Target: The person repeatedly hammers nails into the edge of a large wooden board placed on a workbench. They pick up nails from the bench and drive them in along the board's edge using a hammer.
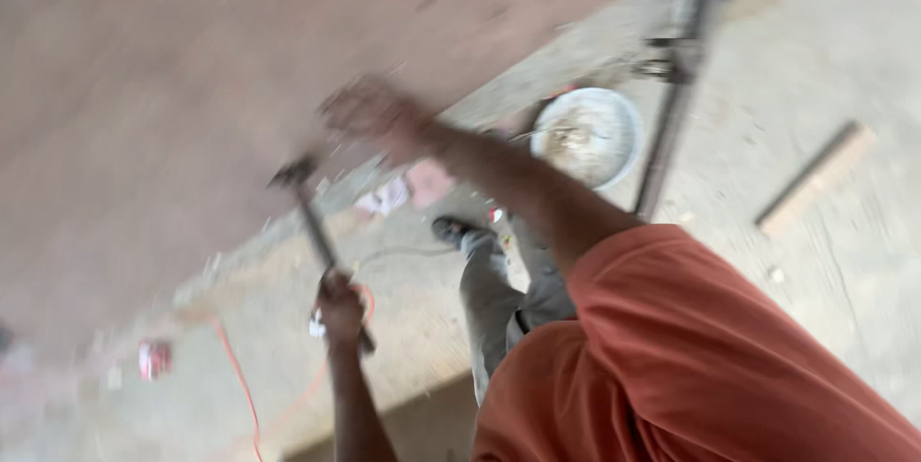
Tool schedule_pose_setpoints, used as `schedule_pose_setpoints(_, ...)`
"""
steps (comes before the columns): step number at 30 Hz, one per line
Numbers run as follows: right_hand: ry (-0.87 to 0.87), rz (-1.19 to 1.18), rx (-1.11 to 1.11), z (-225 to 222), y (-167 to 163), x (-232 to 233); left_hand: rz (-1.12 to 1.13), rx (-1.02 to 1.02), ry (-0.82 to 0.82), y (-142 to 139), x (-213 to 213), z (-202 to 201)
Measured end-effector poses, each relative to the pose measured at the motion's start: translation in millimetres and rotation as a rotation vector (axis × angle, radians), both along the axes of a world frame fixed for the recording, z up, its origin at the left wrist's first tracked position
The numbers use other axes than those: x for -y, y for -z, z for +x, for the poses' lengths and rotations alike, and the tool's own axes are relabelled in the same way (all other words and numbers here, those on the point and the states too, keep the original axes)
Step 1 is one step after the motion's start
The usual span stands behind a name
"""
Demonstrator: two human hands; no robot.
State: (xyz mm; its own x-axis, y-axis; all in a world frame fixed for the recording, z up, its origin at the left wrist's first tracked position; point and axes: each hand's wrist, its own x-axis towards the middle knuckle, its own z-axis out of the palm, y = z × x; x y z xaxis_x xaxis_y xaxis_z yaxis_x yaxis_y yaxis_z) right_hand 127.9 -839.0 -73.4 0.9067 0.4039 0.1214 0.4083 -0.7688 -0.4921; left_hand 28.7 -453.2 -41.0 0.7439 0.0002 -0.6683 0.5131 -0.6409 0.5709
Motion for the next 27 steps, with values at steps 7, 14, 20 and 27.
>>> schedule_pose_setpoints(7, 0.224, -0.053, 0.123, -52, -17, 41, -0.033, -0.215, -0.055, -86, 23, 36)
schedule_pose_setpoints(14, 0.334, -0.098, 0.156, 3, 25, -17, 0.494, -0.33, 0.321, -124, 63, 115)
schedule_pose_setpoints(20, 0.069, -0.277, 0.028, 4, 20, -39, 0.534, -0.469, 0.371, -178, 89, 157)
schedule_pose_setpoints(27, 0.11, -0.316, 0.073, 15, 2, -37, 0.629, -0.45, 0.464, -211, 130, 172)
